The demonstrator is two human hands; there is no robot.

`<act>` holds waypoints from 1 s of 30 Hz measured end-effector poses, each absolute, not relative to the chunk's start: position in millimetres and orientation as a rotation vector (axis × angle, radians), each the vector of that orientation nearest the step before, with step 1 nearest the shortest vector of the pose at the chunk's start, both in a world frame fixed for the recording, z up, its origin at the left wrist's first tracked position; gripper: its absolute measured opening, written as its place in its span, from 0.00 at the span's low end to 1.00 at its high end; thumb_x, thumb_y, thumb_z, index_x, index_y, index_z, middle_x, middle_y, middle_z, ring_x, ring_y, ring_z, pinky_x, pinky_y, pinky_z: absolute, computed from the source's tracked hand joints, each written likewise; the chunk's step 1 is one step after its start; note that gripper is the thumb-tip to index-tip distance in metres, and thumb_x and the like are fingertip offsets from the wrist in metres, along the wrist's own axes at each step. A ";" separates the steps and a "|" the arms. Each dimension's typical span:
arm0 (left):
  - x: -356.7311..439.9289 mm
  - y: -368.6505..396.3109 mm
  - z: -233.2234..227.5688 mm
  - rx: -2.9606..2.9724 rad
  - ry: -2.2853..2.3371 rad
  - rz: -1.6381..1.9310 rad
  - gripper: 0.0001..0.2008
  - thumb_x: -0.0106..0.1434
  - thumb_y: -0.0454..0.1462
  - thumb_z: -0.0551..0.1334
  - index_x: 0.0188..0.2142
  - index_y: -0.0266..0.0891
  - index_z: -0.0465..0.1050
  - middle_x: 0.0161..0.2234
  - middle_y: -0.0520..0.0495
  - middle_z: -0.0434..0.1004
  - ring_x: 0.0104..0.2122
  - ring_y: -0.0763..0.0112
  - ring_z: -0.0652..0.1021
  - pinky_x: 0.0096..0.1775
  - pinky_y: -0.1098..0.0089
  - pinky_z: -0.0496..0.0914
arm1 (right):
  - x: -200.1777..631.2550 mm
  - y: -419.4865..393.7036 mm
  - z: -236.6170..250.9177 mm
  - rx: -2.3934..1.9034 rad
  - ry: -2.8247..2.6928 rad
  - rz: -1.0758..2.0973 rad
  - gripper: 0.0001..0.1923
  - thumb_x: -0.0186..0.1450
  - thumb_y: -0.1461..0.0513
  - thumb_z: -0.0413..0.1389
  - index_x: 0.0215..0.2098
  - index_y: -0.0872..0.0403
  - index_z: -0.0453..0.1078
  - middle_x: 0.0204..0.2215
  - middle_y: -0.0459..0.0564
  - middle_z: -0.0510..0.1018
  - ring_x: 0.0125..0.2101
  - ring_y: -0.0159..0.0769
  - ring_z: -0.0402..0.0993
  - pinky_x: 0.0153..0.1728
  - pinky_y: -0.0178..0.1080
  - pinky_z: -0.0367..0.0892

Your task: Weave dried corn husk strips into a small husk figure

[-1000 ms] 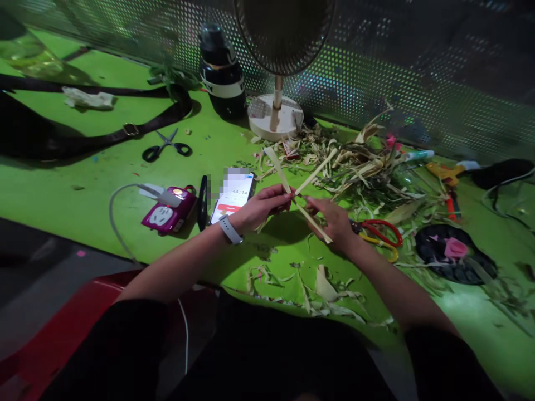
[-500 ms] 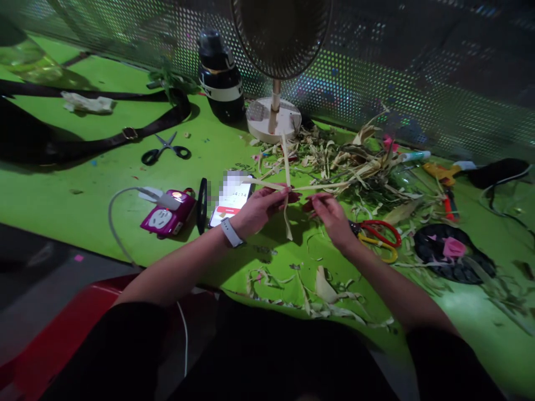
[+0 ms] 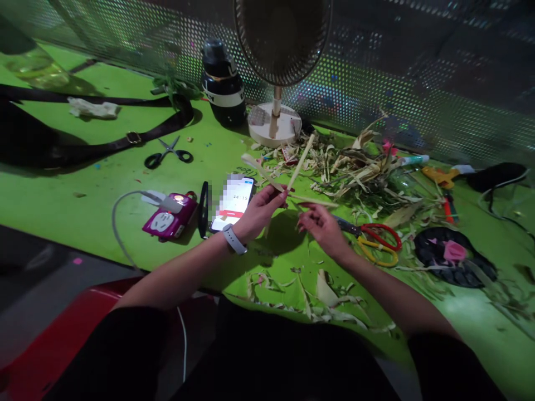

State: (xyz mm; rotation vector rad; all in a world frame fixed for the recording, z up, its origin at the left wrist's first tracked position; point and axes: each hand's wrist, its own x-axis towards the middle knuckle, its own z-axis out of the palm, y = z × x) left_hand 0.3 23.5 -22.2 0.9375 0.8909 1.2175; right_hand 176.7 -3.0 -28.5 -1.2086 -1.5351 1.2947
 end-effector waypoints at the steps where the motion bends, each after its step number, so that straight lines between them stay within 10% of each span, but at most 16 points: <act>1: 0.2 23.1 -21.6 0.972 0.906 1.198 0.10 0.56 0.40 0.66 0.36 0.37 0.73 0.32 0.52 0.73 0.28 0.80 0.70 0.35 0.74 0.67 | 179.6 -1.5 -28.1 -1.192 -1.525 1.202 0.19 0.62 0.51 0.56 0.47 0.52 0.67 0.31 0.46 0.75 0.29 0.32 0.73 0.31 0.36 0.71; 15: -5.0 21.2 -27.1 1.480 0.969 0.890 0.12 0.58 0.43 0.62 0.36 0.35 0.71 0.32 0.48 0.74 0.34 0.71 0.73 0.38 0.70 0.67 | 194.1 -5.1 -13.4 -0.428 -2.425 -0.334 0.12 0.64 0.66 0.55 0.45 0.48 0.71 0.35 0.45 0.80 0.39 0.32 0.74 0.44 0.39 0.67; 20: -8.2 19.6 -19.6 1.561 0.933 0.750 0.10 0.57 0.40 0.62 0.34 0.34 0.71 0.30 0.49 0.74 0.29 0.74 0.73 0.33 0.72 0.66 | 195.9 0.9 -9.8 -0.705 -2.305 -0.314 0.06 0.65 0.62 0.55 0.40 0.49 0.71 0.40 0.49 0.79 0.44 0.36 0.73 0.49 0.43 0.64; 30: -7.2 15.9 -12.1 1.506 0.812 0.731 0.12 0.57 0.37 0.61 0.41 0.36 0.70 0.36 0.48 0.75 0.36 0.73 0.74 0.41 0.70 0.69 | 185.0 1.7 -31.1 -1.232 -2.129 -0.157 0.16 0.71 0.57 0.45 0.33 0.55 0.71 0.22 0.47 0.78 0.18 0.30 0.70 0.22 0.32 0.58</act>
